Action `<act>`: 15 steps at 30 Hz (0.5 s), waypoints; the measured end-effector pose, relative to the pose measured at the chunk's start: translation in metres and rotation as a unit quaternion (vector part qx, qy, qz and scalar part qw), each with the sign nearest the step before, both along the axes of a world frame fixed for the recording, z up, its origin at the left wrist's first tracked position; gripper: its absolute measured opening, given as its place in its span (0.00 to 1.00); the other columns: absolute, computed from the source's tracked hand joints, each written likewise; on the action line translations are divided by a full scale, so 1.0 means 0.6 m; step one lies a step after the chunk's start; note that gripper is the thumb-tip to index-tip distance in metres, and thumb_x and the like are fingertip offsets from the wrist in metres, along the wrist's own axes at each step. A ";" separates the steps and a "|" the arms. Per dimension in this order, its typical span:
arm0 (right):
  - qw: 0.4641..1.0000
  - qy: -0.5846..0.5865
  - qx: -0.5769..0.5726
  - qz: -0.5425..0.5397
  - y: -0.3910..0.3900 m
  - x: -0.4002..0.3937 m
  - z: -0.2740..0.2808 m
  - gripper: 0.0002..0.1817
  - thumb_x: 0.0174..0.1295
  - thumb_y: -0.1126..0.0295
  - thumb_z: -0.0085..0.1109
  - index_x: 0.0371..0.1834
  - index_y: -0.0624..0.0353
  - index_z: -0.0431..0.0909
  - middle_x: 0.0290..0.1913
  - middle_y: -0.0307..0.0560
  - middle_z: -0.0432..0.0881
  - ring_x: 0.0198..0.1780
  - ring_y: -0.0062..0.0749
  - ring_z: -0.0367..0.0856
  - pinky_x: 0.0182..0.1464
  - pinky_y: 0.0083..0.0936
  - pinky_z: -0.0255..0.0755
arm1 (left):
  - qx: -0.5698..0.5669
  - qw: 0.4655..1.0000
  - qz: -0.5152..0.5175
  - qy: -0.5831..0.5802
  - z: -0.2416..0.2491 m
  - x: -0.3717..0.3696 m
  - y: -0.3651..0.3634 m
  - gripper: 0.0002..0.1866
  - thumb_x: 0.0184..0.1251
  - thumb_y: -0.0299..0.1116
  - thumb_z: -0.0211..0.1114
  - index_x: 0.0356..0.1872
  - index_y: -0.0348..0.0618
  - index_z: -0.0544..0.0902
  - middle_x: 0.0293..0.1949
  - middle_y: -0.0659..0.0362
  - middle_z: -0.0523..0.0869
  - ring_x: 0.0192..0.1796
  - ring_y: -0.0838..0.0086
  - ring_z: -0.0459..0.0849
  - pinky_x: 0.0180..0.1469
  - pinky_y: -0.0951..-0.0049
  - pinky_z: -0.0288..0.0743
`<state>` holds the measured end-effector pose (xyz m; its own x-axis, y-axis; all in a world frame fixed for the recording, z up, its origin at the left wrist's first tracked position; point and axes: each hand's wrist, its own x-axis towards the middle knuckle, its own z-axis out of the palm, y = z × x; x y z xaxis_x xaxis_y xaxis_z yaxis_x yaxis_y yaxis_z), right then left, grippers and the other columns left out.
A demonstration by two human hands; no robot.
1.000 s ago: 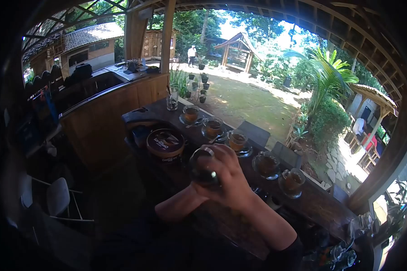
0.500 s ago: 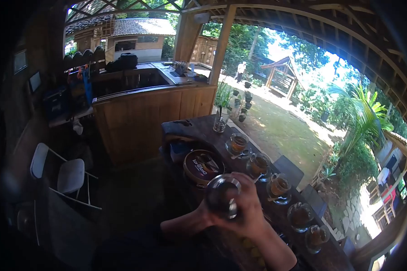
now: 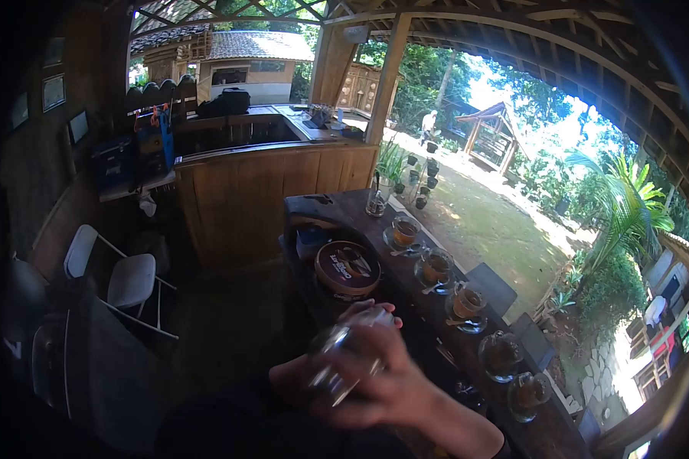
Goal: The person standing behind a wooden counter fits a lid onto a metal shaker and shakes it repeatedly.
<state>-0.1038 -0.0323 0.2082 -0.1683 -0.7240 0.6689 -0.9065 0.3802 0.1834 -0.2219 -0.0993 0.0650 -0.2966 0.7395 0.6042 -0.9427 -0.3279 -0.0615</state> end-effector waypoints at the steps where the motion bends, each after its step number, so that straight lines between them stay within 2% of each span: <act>1: 0.996 0.047 0.041 0.069 -0.019 0.043 0.009 0.38 0.33 0.65 0.77 0.52 0.46 0.66 0.52 0.52 0.70 0.54 0.60 0.68 0.50 0.50 0.69 | -0.140 0.967 0.164 0.134 0.047 0.014 -0.020 0.22 0.66 0.50 0.49 0.49 0.44 0.74 0.44 0.51 0.78 0.43 0.63 0.81 0.45 0.63 0.78; 2: 0.996 0.043 0.039 0.064 -0.027 0.083 0.016 0.38 0.33 0.65 0.77 0.52 0.46 0.66 0.52 0.52 0.70 0.54 0.60 0.68 0.50 0.50 0.69 | -0.044 0.963 0.194 0.179 0.094 0.058 -0.029 0.22 0.65 0.51 0.49 0.48 0.44 0.74 0.43 0.50 0.77 0.41 0.58 0.81 0.41 0.61 0.78; 3: 0.993 0.089 0.066 0.044 -0.032 0.120 0.021 0.28 0.46 0.63 0.64 0.54 0.44 0.69 0.54 0.47 0.70 0.59 0.49 0.67 0.56 0.52 0.62 | -0.001 0.947 0.224 0.229 0.111 0.080 -0.027 0.22 0.65 0.52 0.49 0.48 0.46 0.74 0.43 0.49 0.76 0.39 0.56 0.81 0.39 0.59 0.78; 4: 0.986 0.134 0.092 0.024 -0.033 0.147 0.022 0.19 0.59 0.62 0.52 0.56 0.41 0.72 0.55 0.42 0.70 0.63 0.39 0.65 0.62 0.54 0.55 | 0.002 0.954 0.207 0.217 0.114 0.091 -0.020 0.22 0.67 0.51 0.47 0.50 0.45 0.74 0.45 0.48 0.74 0.39 0.53 0.81 0.40 0.57 0.78; 5: 0.987 0.132 0.090 0.020 -0.023 0.152 0.018 0.19 0.59 0.62 0.52 0.56 0.41 0.72 0.55 0.42 0.70 0.63 0.39 0.65 0.62 0.54 0.55 | 0.003 0.960 0.190 0.205 0.113 0.106 -0.011 0.22 0.68 0.50 0.45 0.51 0.44 0.73 0.48 0.47 0.73 0.39 0.50 0.81 0.41 0.56 0.79; 6: 0.990 0.130 0.053 0.018 0.000 0.141 0.011 0.28 0.46 0.63 0.64 0.54 0.44 0.69 0.54 0.46 0.70 0.59 0.49 0.67 0.57 0.53 0.62 | -0.132 0.967 0.162 0.149 0.108 0.123 -0.003 0.21 0.67 0.49 0.47 0.48 0.45 0.74 0.44 0.50 0.76 0.39 0.57 0.81 0.41 0.60 0.79; 7: 0.991 0.129 0.016 0.017 0.024 0.134 0.002 0.38 0.32 0.64 0.77 0.51 0.46 0.66 0.52 0.51 0.70 0.55 0.60 0.68 0.51 0.51 0.69 | -0.265 0.951 0.131 0.090 0.100 0.137 0.006 0.19 0.66 0.49 0.49 0.46 0.46 0.75 0.40 0.52 0.79 0.39 0.63 0.82 0.41 0.63 0.78; 8: 0.996 0.052 -0.042 -0.063 0.050 0.136 -0.010 0.39 0.32 0.65 0.77 0.52 0.46 0.66 0.52 0.51 0.70 0.55 0.60 0.69 0.51 0.51 0.69 | -0.307 0.950 0.066 0.000 0.081 0.151 0.018 0.19 0.65 0.48 0.51 0.44 0.44 0.76 0.39 0.53 0.81 0.40 0.65 0.82 0.45 0.64 0.78; 9: 0.985 -0.025 -0.100 -0.142 0.064 0.141 -0.019 0.39 0.32 0.65 0.77 0.52 0.46 0.65 0.52 0.50 0.71 0.54 0.59 0.69 0.51 0.51 0.69 | -0.356 0.912 0.202 0.036 0.077 0.187 0.027 0.19 0.64 0.48 0.53 0.44 0.43 0.77 0.40 0.53 0.82 0.42 0.65 0.82 0.47 0.63 0.78; 11: 0.963 -0.005 -0.254 -0.089 0.068 0.160 -0.039 0.40 0.32 0.65 0.77 0.52 0.49 0.65 0.51 0.52 0.70 0.53 0.58 0.70 0.51 0.52 0.69 | -0.299 0.923 0.230 0.081 0.079 0.228 0.026 0.20 0.63 0.49 0.54 0.44 0.43 0.77 0.41 0.52 0.82 0.42 0.65 0.82 0.46 0.62 0.78; 12: 0.984 0.001 -0.139 -0.115 0.047 0.214 0.000 0.34 0.35 0.64 0.75 0.50 0.48 0.68 0.50 0.56 0.71 0.54 0.56 0.71 0.51 0.51 0.69 | -0.298 0.936 0.167 0.079 0.086 0.233 0.019 0.20 0.63 0.49 0.53 0.44 0.43 0.77 0.41 0.51 0.82 0.41 0.64 0.83 0.45 0.62 0.78; 13: 0.992 0.109 -0.066 0.012 0.034 0.236 -0.001 0.27 0.38 0.65 0.71 0.45 0.43 0.73 0.48 0.54 0.72 0.54 0.53 0.71 0.53 0.50 0.68 | -0.297 0.946 0.104 0.072 0.089 0.239 0.008 0.20 0.63 0.49 0.53 0.43 0.43 0.77 0.41 0.51 0.81 0.41 0.63 0.83 0.45 0.62 0.78; 14: 0.998 -0.036 -0.049 -0.002 0.028 0.289 -0.013 0.21 0.41 0.66 0.67 0.42 0.35 0.76 0.48 0.49 0.72 0.53 0.51 0.71 0.56 0.51 0.66 | -0.196 0.959 0.132 0.155 0.083 0.242 0.000 0.20 0.67 0.48 0.49 0.49 0.45 0.75 0.47 0.47 0.76 0.38 0.51 0.83 0.36 0.60 0.80; 15: 0.981 0.175 0.080 0.005 -0.007 0.324 0.008 0.19 0.43 0.67 0.65 0.42 0.34 0.77 0.49 0.44 0.72 0.53 0.52 0.71 0.57 0.55 0.64 | -0.152 0.953 0.184 0.187 0.118 0.283 -0.022 0.20 0.67 0.49 0.48 0.47 0.43 0.75 0.45 0.46 0.76 0.36 0.47 0.82 0.34 0.58 0.80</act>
